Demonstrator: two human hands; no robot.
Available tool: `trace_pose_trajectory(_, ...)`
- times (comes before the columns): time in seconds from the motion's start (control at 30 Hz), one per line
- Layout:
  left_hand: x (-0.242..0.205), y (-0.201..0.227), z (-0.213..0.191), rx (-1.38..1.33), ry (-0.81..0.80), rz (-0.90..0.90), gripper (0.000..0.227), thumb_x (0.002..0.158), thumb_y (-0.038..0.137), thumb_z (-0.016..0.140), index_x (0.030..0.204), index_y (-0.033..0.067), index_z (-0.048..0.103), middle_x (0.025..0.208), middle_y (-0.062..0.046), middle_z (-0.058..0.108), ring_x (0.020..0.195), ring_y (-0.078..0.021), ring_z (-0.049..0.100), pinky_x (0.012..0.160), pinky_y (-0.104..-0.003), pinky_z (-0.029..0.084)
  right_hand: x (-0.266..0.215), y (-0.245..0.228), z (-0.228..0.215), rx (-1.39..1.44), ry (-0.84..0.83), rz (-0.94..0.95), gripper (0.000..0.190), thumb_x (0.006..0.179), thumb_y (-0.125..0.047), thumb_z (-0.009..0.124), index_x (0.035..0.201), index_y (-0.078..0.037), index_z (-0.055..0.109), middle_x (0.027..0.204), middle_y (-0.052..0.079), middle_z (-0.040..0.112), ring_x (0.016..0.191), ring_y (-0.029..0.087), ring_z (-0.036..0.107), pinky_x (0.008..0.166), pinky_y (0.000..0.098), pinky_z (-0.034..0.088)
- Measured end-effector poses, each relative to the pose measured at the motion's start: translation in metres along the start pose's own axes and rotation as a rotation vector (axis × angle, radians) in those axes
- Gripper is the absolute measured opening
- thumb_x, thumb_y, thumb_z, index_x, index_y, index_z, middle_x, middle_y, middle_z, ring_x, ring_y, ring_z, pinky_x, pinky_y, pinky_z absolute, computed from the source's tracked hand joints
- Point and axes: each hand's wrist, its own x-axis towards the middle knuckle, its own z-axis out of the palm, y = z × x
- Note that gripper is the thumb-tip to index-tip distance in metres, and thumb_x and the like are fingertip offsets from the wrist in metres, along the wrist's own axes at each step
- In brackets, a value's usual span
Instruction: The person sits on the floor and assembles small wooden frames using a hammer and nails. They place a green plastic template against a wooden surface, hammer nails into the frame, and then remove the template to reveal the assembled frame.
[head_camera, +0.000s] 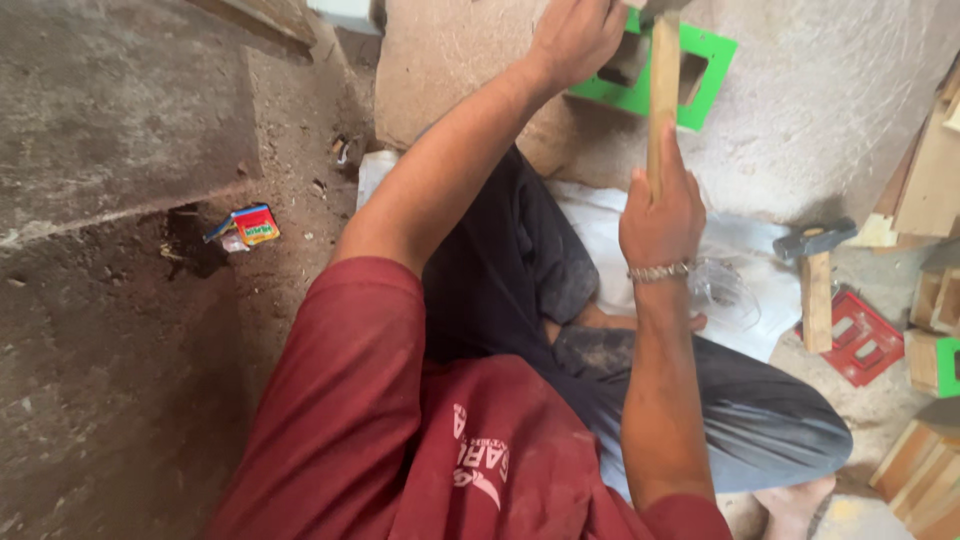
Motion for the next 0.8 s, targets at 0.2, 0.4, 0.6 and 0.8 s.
trace_pose_trajectory(0.2,0.013,0.035,-0.037,-0.119,-0.097,-0.224,0.021,0.099,0.025,0.061,0.092,0.0059,0.067,0.084,-0.017,0.072,0.08,-0.0381,0.071,0.072,-0.049,0.055,-0.056,0.021,-0.019,0.314,0.199,-0.056,0.059,0.102,-0.004,0.064,0.156,0.004,0.042,0.154,0.028,0.054,0.142,0.039,0.058,0.115,0.0414,0.049)
trace_pose_trajectory(0.4,0.021,0.092,-0.095,0.094,-0.192,0.608,0.086,0.047,0.044,0.082,0.118,-0.0017,0.065,0.095,-0.016,0.072,0.085,-0.0354,0.07,0.069,-0.043,0.055,-0.104,0.067,-0.017,0.616,0.122,0.459,0.07,0.097,-0.002,0.063,0.164,-0.003,0.04,0.092,0.015,0.064,0.061,0.017,0.054,0.051,0.0314,0.046)
trace_pose_trajectory(0.6,0.03,0.131,-0.095,0.127,-0.712,-0.265,0.044,0.078,0.026,0.074,0.119,0.0155,0.06,0.119,-0.006,0.073,0.115,-0.0259,0.07,0.097,-0.042,0.053,-0.112,0.098,-0.002,0.833,0.173,0.508,0.071,0.099,-0.001,0.061,0.165,-0.007,0.033,0.085,0.003,0.061,0.054,0.006,0.052,0.045,0.0238,0.044)
trace_pose_trajectory(0.8,-0.043,0.178,-0.07,-0.066,-0.372,-0.221,0.115,0.07,0.035,0.097,0.147,-0.0099,0.024,0.133,-0.036,0.041,0.125,-0.0507,0.044,0.103,-0.053,0.041,-0.109,0.109,-0.001,1.048,0.143,0.617,0.074,0.101,-0.004,0.059,0.167,-0.013,0.027,0.078,0.004,0.057,0.051,0.006,0.05,0.043,0.0241,0.044)
